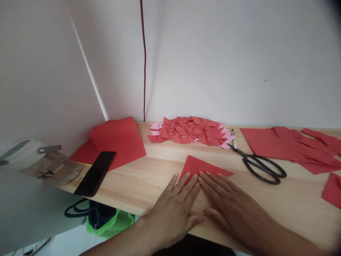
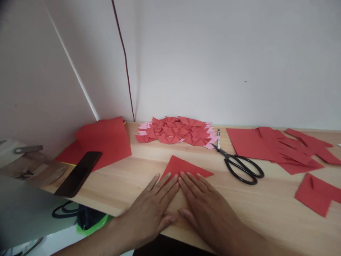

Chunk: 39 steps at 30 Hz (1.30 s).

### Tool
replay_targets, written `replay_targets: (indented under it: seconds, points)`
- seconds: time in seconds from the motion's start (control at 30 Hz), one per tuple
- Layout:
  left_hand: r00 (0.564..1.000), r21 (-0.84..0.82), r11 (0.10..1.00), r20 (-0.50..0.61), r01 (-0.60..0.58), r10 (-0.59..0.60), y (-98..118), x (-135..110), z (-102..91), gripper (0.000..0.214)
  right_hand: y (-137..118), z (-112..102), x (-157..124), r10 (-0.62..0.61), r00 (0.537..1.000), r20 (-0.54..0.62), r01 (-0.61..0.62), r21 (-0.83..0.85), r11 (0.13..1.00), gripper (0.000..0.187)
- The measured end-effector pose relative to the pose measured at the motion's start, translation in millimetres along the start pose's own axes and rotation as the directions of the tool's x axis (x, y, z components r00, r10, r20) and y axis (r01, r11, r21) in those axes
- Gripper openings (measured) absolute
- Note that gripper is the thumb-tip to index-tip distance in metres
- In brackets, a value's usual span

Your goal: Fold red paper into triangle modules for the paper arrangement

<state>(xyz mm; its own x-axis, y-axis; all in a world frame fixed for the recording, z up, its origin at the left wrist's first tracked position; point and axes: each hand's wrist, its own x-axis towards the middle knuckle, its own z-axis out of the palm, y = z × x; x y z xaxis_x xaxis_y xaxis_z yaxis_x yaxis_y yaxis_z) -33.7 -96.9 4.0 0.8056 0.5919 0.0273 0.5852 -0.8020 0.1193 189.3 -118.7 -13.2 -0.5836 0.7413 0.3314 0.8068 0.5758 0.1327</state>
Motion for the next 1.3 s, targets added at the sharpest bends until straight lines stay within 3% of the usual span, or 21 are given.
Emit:
replay_targets:
  seconds: [0.4,0.53,0.63,0.73,1.03,1.3]
  points:
    - [1.000,-0.031,0.999,-0.022,0.010,-0.011,0,-2,0.8,0.064,29,18,32,0.080,0.989,0.125,-0.086,0.048,0.995,0.058]
    - [1.000,-0.032,0.999,-0.023,0.013,-0.013,1,-1,0.4,0.063,9,12,18,0.058,0.997,0.047,-0.060,0.040,0.997,0.056]
    - [1.000,-0.019,1.000,-0.025,0.006,-0.006,1,-1,-0.1,0.065,-12,10,3,0.010,1.000,0.023,-0.012,0.052,0.999,0.067]
    - [0.999,-0.007,1.000,-0.036,0.008,-0.009,1,-1,-0.2,0.067,-22,11,-5,0.049,0.999,0.000,-0.049,0.034,0.998,0.070]
    - [1.000,-0.025,1.000,-0.027,0.015,-0.015,0,-3,2.2,0.062,10,11,-27,0.131,0.988,-0.078,-0.139,-0.108,0.984,0.067]
    - [0.993,0.041,0.994,-0.070,0.098,-0.095,2,-16,5.0,0.060,12,10,-31,0.148,0.986,-0.075,-0.155,-0.111,0.982,0.062]
